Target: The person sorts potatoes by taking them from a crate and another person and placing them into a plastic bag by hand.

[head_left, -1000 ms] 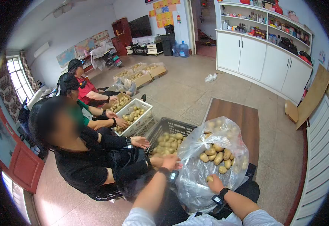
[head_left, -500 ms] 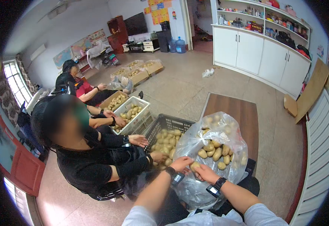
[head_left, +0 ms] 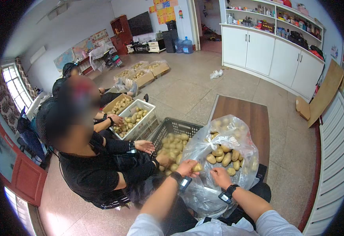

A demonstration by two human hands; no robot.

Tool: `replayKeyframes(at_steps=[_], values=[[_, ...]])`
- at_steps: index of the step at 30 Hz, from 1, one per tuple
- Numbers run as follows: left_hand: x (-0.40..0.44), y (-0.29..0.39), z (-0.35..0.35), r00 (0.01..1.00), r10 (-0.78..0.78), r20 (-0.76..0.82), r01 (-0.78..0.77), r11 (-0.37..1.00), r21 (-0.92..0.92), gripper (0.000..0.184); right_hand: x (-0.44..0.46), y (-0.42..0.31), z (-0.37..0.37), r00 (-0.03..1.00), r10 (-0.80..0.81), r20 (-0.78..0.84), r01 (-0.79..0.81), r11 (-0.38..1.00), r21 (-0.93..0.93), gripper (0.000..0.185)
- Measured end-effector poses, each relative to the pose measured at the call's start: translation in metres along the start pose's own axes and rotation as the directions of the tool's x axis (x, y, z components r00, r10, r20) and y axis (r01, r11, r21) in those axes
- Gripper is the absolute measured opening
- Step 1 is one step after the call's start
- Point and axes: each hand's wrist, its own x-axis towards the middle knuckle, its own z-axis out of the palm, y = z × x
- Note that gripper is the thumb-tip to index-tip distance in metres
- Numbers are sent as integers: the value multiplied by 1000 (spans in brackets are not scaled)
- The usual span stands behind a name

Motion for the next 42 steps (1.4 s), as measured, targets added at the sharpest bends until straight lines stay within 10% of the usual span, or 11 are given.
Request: replayKeyframes(at_steps=[4, 7, 9, 11, 15, 17, 18, 20, 23, 41, 42], values=[[4, 2, -20, 994, 30, -104, -35, 998, -47, 37, -12, 21, -21, 984, -99, -150, 34, 921, -388, 35], [7, 5, -36, 933, 360, 16, -326, 826, 460, 34, -20, 28, -30, 986, -58, -154, -16, 898, -440, 39], [-6, 21, -29, 984, 3, -180, -33, 986, -164, 31, -24, 36, -31, 986, -63, -155, -15, 888, -460, 40], [7, 4, -48, 964, 143, -226, -134, 989, 55, 42, -25, 44, -25, 976, -110, -186, -7, 843, -539, 44], [-19, 20, -40, 918, 110, -381, -212, 948, -237, 38, -22, 50, -18, 971, -66, -232, -77, 827, -557, 43], [34, -29, -107, 757, 639, -139, -409, 629, 662, 37, -19, 62, -18, 981, -73, -181, -36, 843, -537, 40], [57, -46, -135, 736, 673, -70, -368, 486, 793, 37, -20, 62, -19, 989, -68, -129, -16, 831, -556, 39], [9, -12, -94, 878, 372, -301, -335, 927, 168, 37, -22, 54, -26, 998, -36, -58, -2, 828, -561, 39], [-21, 8, -62, 879, 102, -466, -312, 861, -401, 42, -24, 59, -21, 998, -51, -24, 30, 834, -551, 38], [-2, -10, -90, 813, 64, -579, -336, 863, -377, 39, -31, 60, -5, 997, 71, 1, -65, 917, -394, 30], [-2, -17, -99, 693, 462, -554, -226, 868, 442, 33, -27, 70, -5, 1000, -8, -16, 2, 932, -363, 30]])
